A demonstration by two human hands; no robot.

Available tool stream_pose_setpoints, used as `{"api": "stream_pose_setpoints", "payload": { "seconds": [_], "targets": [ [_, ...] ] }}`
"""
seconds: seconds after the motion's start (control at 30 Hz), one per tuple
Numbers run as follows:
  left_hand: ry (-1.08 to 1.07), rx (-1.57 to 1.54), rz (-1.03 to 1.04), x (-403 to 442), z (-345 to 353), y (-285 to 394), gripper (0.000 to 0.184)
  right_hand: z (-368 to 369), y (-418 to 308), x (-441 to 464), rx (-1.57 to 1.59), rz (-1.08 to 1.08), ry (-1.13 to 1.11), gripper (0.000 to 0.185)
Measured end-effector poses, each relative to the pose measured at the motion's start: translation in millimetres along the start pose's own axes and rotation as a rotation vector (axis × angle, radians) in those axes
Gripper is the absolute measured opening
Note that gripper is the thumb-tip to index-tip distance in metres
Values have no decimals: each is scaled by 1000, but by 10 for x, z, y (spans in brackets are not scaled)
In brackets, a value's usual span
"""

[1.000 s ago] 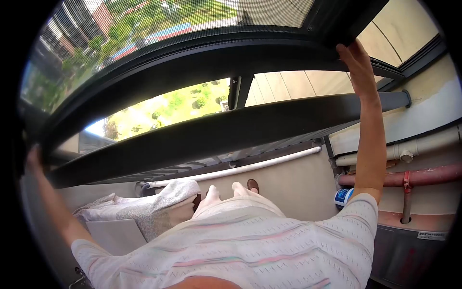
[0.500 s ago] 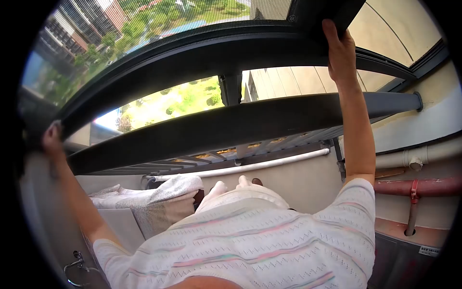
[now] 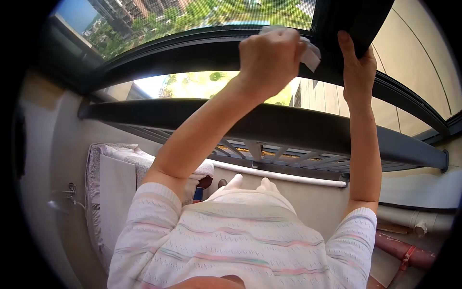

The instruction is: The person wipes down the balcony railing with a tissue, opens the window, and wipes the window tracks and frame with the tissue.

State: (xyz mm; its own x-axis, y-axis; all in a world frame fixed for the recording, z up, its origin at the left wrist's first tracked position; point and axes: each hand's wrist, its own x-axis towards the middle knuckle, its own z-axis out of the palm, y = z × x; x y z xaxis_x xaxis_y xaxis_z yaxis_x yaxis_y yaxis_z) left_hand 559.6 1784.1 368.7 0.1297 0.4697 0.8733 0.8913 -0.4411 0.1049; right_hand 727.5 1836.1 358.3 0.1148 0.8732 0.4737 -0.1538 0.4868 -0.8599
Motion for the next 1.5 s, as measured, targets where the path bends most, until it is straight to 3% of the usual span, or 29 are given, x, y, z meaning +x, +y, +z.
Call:
{"api": "stream_pose_setpoints", "payload": {
  "seconds": [0.07, 0.13, 0.3, 0.4, 0.47, 0.53, 0.63, 0.77, 0.83, 0.87, 0.97, 1.0, 1.13, 1.23, 1.33, 1.4, 1.47, 1.5],
  "targets": [
    [-112, -75, 42, 153, 184, 327, 3, 45, -98, -28, -67, 66, 41, 36],
    [-184, -136, 21, 205, 178, 312, 8, 11, -76, -3, -135, 63, 61, 34],
    [-81, -21, -20, -3, -278, -231, 15, -48, 18, 16, -227, -14, 83, 51],
    [122, -8, -12, -263, -718, -953, 12, -149, 94, 38, -414, -3, 130, 55],
    [101, -27, -114, -411, -1214, -1404, 9, -289, 187, 93, -281, -7, 38, 54],
    [102, 224, -298, -642, -1601, -2035, 9, -320, 154, 82, -403, -13, 79, 55],
    [135, 389, -549, -885, -2283, -2939, 13, -602, 317, 138, -567, -27, 98, 41],
    [75, 714, -787, -1070, -3116, -4124, 19, -961, 387, 221, -644, -46, 125, 54],
    [30, 879, -897, -1047, -3356, -4497, 22, -1032, 381, 227, -866, -186, 65, 50],
    [10, 723, -1010, -1026, -3455, -4548, 23, -1150, 403, 227, -1153, -389, -45, 50],
    [92, 651, -930, -1089, -3382, -4508, 19, -1206, 334, 215, -1483, -686, -198, 55],
    [155, 578, -866, -1129, -3289, -4446, 18, -1210, 336, 233, -1481, -695, -189, 55],
    [160, 391, -619, -987, -2655, -3499, 17, -1076, 366, 241, -1085, -319, 9, 53],
    [172, 343, -631, -1039, -2739, -3645, 18, -976, 368, 261, -898, -173, 86, 52],
    [329, 402, -675, -1248, -3034, -4162, 18, -925, 385, 275, -799, -96, 134, 51],
    [375, 368, -848, -1482, -3272, -4591, 22, -941, 369, 245, -759, -65, 161, 51],
    [425, 164, -1173, -1480, -3464, -4610, 20, -960, 321, 225, -735, -43, 178, 50],
    [521, 13, -1228, -1548, -3589, -4727, 18, -961, 305, 210, -717, -33, 191, 50]
  ]
}}
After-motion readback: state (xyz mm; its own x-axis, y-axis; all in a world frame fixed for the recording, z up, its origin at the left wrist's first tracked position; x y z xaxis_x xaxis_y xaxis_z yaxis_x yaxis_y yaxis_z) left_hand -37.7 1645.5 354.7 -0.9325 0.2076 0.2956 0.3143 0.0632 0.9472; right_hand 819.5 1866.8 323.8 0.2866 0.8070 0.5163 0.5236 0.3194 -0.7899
